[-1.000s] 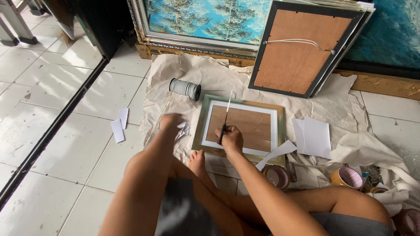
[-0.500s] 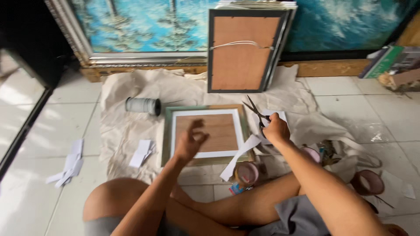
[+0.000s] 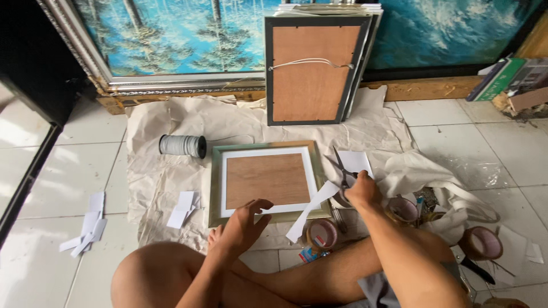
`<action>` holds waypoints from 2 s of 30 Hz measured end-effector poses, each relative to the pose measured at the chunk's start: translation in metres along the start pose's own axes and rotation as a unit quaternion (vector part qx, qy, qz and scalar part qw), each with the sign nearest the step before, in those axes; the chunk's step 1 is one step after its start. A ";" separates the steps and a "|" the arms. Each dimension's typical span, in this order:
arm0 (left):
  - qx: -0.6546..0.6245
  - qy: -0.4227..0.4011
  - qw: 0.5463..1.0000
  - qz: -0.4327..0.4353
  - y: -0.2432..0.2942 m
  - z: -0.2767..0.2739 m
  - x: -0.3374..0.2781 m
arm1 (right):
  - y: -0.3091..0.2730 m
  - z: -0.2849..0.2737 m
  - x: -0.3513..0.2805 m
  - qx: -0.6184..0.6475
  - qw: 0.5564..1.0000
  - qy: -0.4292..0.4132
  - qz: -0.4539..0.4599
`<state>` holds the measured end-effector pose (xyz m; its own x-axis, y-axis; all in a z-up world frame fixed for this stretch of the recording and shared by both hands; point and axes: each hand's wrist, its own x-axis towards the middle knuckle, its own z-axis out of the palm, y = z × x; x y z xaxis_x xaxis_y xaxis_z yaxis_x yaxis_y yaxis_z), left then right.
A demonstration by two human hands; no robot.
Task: The person cuts white paper into strips using scissors, then folds and staples the strips to the back of a picture frame. The person works on the floor with a frame, paper, scissors, and a stapler.
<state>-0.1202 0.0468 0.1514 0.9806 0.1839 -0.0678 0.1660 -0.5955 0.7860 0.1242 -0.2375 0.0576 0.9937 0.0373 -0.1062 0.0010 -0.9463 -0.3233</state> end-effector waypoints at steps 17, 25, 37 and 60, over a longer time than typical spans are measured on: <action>-0.499 0.135 0.844 -0.140 0.022 0.015 0.073 | -0.114 -0.015 -0.114 0.670 0.728 -0.142 0.030; -0.462 0.215 0.839 -0.192 -0.029 0.013 0.080 | -0.080 0.018 -0.052 0.652 0.705 -0.157 0.232; -0.323 0.069 0.931 -0.157 -0.003 0.032 0.066 | -0.099 -0.046 -0.082 0.710 0.693 -0.039 0.117; -0.580 0.107 0.787 -0.179 -0.031 0.021 0.072 | -0.092 0.003 -0.084 0.701 0.712 -0.023 -0.042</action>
<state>-0.0525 0.0615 0.1092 0.8313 0.3797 -0.4059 0.0997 0.6166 0.7809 0.0405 -0.1526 0.0934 0.9919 0.1160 -0.0510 -0.0848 0.3083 -0.9475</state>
